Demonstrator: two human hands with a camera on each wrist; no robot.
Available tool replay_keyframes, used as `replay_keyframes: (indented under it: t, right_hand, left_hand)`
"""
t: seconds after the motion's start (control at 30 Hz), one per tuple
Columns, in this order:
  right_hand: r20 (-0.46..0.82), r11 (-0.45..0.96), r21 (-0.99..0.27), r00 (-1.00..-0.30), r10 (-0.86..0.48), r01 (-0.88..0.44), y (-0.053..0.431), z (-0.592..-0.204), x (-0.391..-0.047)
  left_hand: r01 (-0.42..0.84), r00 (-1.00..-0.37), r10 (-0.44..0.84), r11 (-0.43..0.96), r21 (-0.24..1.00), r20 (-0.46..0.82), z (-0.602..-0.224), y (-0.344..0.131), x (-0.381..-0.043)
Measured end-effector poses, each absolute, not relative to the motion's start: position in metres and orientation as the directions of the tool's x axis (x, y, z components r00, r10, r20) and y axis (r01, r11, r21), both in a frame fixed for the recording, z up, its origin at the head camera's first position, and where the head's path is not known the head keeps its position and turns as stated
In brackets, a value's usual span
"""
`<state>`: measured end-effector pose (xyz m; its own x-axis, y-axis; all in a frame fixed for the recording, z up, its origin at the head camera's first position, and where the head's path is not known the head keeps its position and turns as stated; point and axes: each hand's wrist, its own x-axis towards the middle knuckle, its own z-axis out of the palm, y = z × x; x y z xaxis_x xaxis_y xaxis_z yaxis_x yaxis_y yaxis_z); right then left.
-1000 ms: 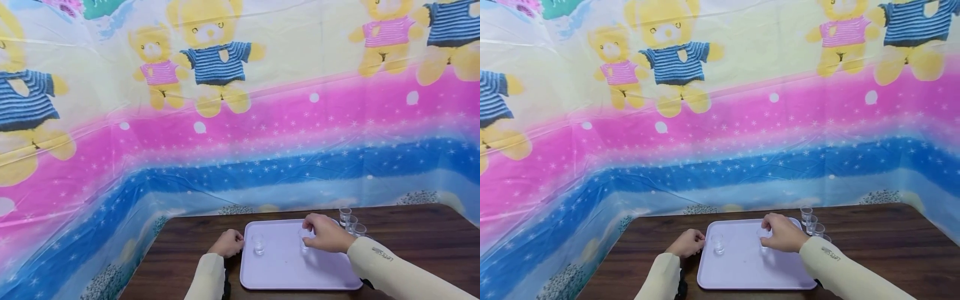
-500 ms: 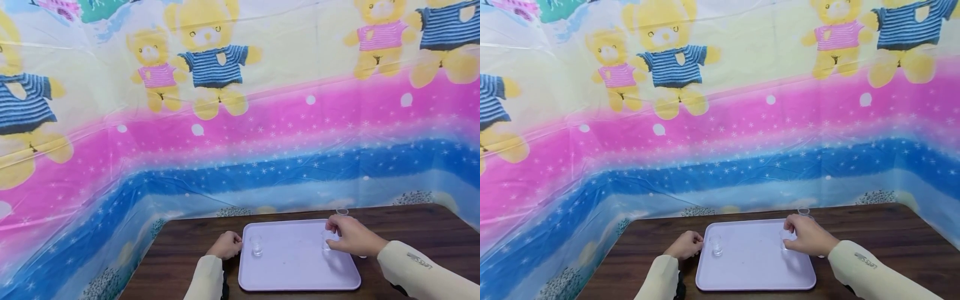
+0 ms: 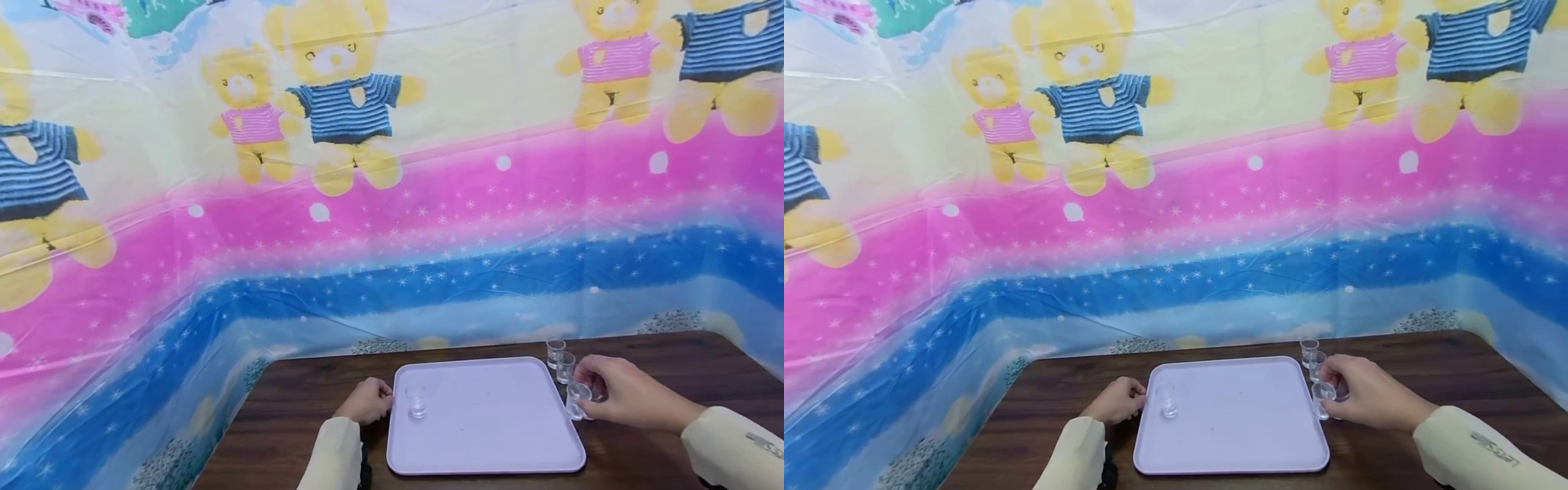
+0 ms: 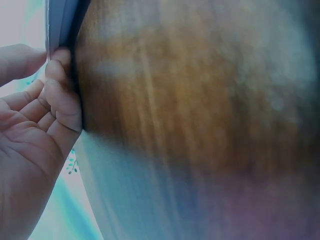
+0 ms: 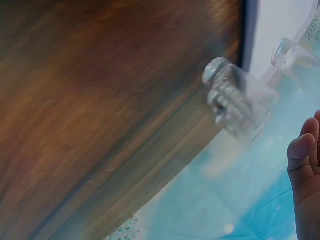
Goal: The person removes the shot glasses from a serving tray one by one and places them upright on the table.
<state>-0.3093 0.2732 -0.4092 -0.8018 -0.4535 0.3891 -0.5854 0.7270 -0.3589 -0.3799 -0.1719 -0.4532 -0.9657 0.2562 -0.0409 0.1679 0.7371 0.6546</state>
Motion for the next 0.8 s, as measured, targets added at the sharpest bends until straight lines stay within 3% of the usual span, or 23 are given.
replay_keyframes:
  t: [0.4, 0.8]
  right_hand:
    - [0.274, 0.75, -0.409, -0.854, -0.442, -0.519, 0.297, -0.425, -0.301]
    - [0.256, 0.741, -0.449, -0.867, -0.428, -0.499, 0.302, -0.431, -0.301]
  left_hand:
    - [0.128, -0.97, 0.229, 0.759, 0.639, -0.078, -0.449, -0.169, -0.379]
    - [0.137, -0.97, 0.234, 0.757, 0.639, -0.069, -0.452, -0.169, -0.381]
